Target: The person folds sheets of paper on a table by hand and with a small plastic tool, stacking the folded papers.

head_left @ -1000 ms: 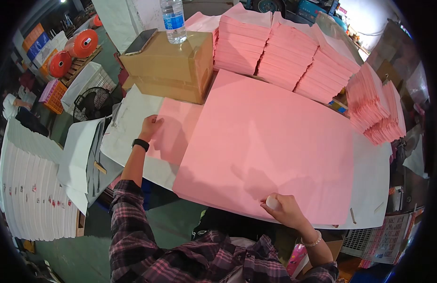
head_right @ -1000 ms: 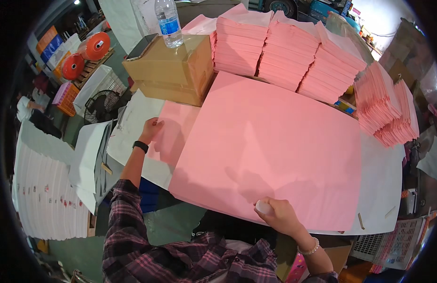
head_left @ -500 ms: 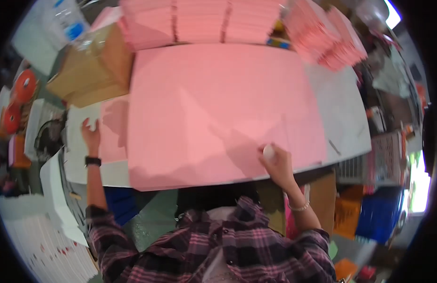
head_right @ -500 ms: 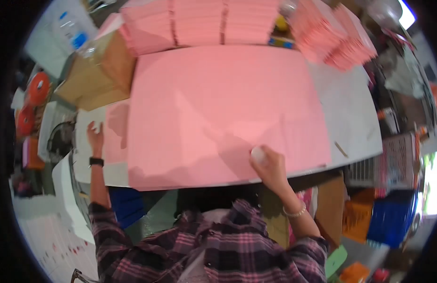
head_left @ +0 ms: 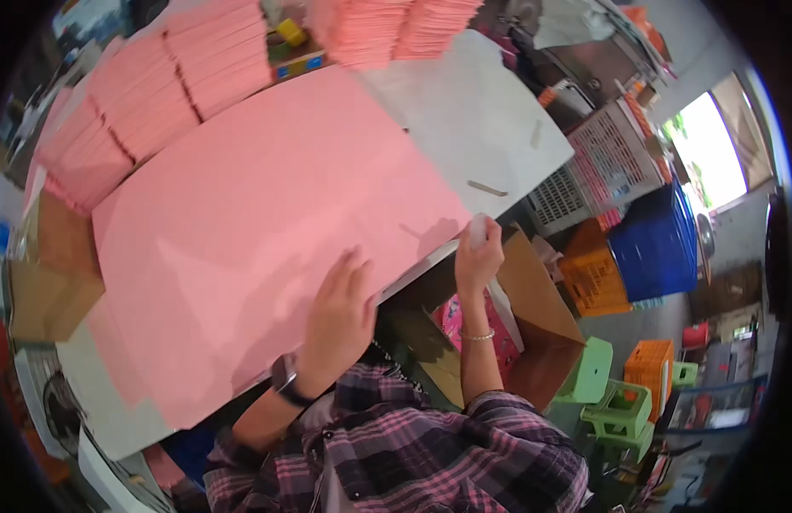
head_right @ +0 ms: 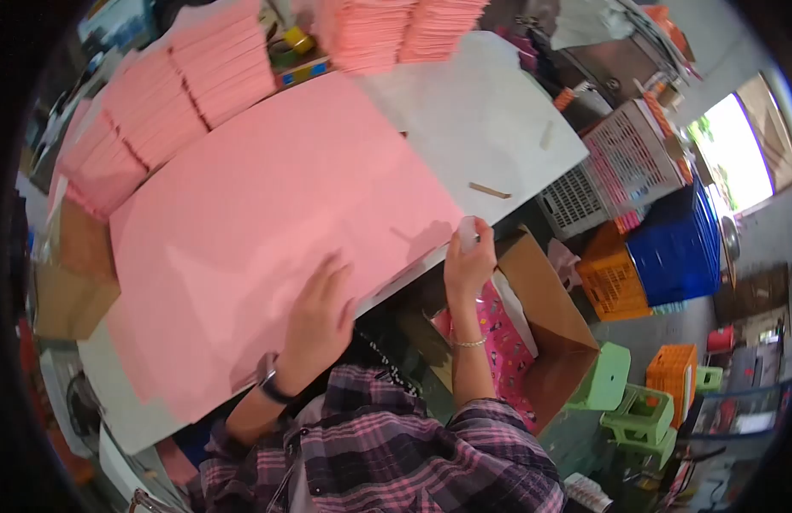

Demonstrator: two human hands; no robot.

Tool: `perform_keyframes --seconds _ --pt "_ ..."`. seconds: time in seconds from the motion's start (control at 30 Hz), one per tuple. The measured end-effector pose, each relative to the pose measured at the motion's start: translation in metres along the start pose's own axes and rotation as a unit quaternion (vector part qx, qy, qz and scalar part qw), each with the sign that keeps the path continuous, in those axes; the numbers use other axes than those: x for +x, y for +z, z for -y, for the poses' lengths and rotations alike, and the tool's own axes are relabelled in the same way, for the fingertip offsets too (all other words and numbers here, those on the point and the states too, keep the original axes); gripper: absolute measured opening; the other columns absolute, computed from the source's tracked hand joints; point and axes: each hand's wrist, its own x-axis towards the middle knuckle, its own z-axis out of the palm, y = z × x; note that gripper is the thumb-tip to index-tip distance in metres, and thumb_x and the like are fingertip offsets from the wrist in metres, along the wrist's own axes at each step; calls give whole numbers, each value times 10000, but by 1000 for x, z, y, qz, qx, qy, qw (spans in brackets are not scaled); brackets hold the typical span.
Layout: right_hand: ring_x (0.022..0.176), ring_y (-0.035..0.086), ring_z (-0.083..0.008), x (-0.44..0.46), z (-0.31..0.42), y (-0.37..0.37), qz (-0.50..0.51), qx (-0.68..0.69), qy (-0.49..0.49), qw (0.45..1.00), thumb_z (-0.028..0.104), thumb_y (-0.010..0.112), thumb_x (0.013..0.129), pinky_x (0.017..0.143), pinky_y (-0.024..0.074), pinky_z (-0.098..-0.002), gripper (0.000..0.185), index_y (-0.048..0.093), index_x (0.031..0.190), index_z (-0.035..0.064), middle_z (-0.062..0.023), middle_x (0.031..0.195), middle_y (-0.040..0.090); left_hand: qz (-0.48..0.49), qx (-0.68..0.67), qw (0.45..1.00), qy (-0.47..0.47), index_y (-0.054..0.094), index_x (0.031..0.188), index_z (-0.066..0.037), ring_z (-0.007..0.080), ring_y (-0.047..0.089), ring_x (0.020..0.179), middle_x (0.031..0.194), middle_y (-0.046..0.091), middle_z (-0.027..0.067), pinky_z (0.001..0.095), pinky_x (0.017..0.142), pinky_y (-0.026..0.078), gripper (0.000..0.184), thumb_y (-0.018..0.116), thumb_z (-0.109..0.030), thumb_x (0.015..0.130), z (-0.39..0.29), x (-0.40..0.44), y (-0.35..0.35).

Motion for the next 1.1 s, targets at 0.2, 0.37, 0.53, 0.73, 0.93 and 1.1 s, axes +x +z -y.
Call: perform_keyframes --seconds 0.2,0.37,0.53,0.73,0.93,1.1 --pt "817 677 -348 -7 5 4 4 -27 -3 1000 134 702 780 697 534 -405 376 622 1142 73 -160 954 690 26 118 986 113 384 1360 76 375 301 1395 1459 361 256 464 1160 234 638 626 -181 829 10 70 93" --pt "775 676 -354 -19 9 10 101 -92 42 990 187 712 789 654 535 -400 361 638 1127 83 -169 878 691 88 165 979 80 338 1400 68 337 223 1439 1504 288 249 439 1193 161 731 635 -262 819 18 74 112" --pt "656 667 -328 -25 -3 16 149 -47 -60 986 182 701 768 556 517 -391 444 609 1197 114 -153 804 679 99 154 979 92 325 1397 97 390 242 1422 1477 320 282 450 1185 187 774 659 -261 798 21 75 111" --pt "569 644 -323 -20 -8 18 35 76 -25 996 165 669 772 519 503 -382 412 628 1181 131 -140 695 649 80 132 985 72 321 1373 138 430 313 1373 1425 374 313 465 1161 240 714 616 -244 846 29 73 119" --pt "604 656 -310 -19 -10 19 127 -58 -24 990 165 696 778 544 508 -387 393 660 1165 105 -137 722 661 106 149 981 59 320 1373 145 384 348 1370 1398 414 312 444 1157 254 666 555 -265 905 26 74 117" --pt "607 647 -324 -19 -16 22 83 133 -18 987 162 706 766 542 511 -386 485 618 1238 96 -123 777 682 108 157 980 64 346 1347 151 385 346 1368 1399 407 318 442 1155 257 643 555 -264 903 25 73 116"
